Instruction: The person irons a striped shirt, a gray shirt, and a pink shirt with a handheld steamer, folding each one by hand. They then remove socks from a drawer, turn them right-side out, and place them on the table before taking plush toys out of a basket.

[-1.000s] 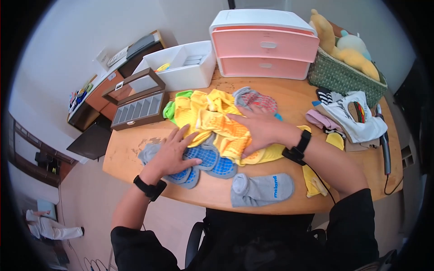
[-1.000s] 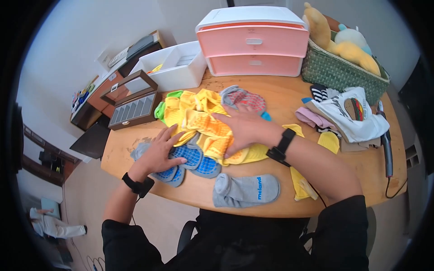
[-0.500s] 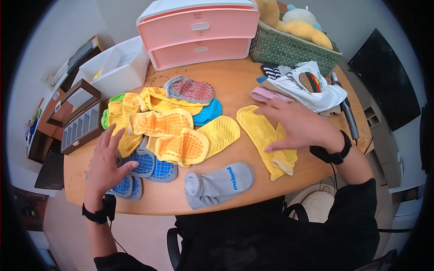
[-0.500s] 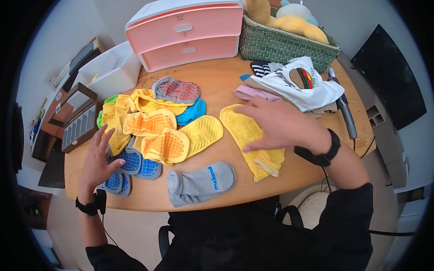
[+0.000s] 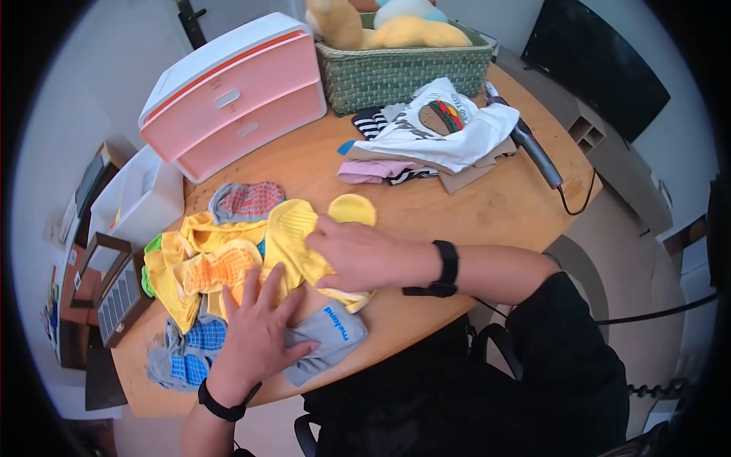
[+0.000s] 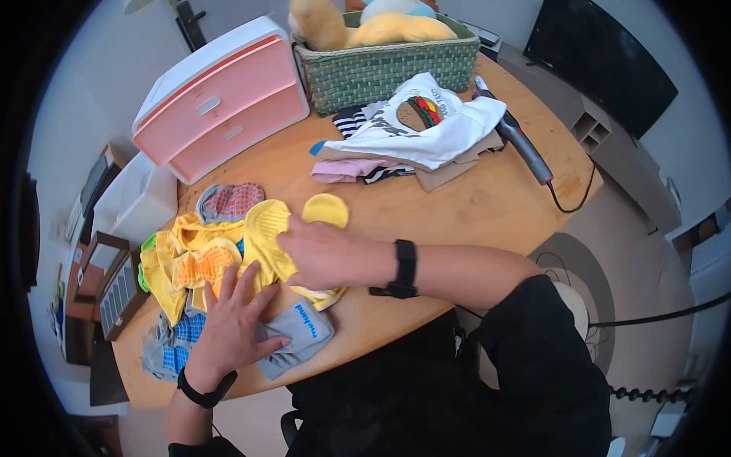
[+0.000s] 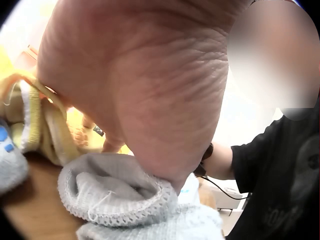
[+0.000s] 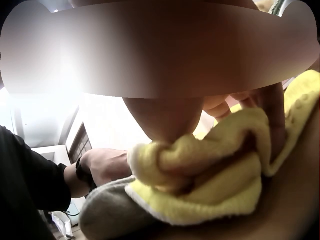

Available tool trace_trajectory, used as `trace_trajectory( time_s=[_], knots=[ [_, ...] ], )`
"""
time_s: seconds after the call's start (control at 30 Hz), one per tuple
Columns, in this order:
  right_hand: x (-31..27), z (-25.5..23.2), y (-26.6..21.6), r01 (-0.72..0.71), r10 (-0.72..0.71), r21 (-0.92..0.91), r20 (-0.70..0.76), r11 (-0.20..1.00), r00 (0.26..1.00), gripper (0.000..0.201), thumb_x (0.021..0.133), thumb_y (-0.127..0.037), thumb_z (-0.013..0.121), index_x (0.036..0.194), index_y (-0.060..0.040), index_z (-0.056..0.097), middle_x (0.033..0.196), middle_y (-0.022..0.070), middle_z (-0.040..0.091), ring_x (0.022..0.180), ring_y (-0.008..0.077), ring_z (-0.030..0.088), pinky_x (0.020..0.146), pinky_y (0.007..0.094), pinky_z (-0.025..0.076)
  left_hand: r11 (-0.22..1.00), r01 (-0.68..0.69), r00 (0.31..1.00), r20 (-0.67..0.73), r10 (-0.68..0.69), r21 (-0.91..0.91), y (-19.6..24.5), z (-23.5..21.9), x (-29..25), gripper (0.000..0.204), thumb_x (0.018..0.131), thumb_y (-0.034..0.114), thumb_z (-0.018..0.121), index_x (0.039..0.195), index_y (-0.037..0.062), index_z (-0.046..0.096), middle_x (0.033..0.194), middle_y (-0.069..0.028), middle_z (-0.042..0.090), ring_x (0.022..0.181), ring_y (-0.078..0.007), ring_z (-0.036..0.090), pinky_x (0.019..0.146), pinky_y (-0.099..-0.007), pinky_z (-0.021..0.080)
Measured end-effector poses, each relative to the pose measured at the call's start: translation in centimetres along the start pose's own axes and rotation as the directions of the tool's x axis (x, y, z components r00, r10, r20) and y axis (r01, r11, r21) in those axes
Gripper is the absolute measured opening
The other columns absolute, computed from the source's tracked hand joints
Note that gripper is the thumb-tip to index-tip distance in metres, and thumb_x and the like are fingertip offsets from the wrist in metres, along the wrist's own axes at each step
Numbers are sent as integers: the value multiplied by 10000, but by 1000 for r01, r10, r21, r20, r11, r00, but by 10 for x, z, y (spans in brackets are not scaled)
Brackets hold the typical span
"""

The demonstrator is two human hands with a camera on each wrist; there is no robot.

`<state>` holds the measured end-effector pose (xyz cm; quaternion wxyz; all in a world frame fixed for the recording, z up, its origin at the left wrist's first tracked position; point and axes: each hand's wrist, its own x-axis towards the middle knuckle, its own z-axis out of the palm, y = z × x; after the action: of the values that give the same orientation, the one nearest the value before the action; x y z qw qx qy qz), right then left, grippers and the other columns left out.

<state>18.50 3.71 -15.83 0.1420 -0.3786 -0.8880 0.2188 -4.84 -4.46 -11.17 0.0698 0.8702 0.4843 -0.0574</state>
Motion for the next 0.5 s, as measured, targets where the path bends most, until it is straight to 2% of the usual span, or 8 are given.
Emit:
trace_trajectory(
  time_s=[0.2, 0.3, 0.4, 0.47, 0.5],
  knots=[
    [33, 29, -16, 78, -70, 69, -120, 995, 990, 457, 814, -276, 818, 1044, 60, 611, 1109, 253, 578, 954, 414, 673, 848, 474, 556, 997, 68, 996, 48, -70, 38, -25, -10, -7, 784, 612, 346, 936, 1316, 192, 627, 1578, -163, 378, 1498, -415, 305, 1149, -752, 203],
    [35, 24, -11, 125, -115, 105, -91, 987, 989, 486, 808, -284, 821, 1106, 43, 620, 1129, 232, 584, 989, 401, 669, 860, 471, 550, 993, 99, 992, 69, -103, 64, -32, -14, -6, 788, 609, 320, 943, 1323, 210, 628, 1592, -154, 368, 1506, -399, 311, 1173, -720, 201],
    [17, 5, 5, 228, -191, 128, -248, 965, 950, 512, 802, -293, 825, 1171, 3, 631, 1162, 183, 596, 1034, 377, 659, 879, 468, 544, 993, 98, 991, 88, -104, 63, -36, -16, -6, 769, 626, 317, 938, 1324, 209, 634, 1591, -156, 373, 1508, -391, 310, 1177, -713, 203],
    [-4, -26, 16, 209, -162, 97, -360, 973, 919, 515, 803, -299, 820, 1212, -46, 635, 1190, 135, 602, 1075, 354, 641, 900, 447, 535, 997, 75, 993, 87, -77, 26, -37, -19, -6, 731, 641, 310, 933, 1308, 203, 652, 1581, -167, 393, 1503, -392, 319, 1179, -713, 199],
    [-14, -41, 24, 151, -138, 2, -403, 989, 905, 521, 785, -291, 833, 1207, -57, 636, 1200, 127, 601, 1082, 349, 634, 911, 445, 529, 998, 69, 994, 86, -68, -9, -39, -23, -7, 703, 653, 308, 927, 1293, 187, 664, 1565, -174, 415, 1487, -397, 345, 1178, -692, 224]
  ],
)
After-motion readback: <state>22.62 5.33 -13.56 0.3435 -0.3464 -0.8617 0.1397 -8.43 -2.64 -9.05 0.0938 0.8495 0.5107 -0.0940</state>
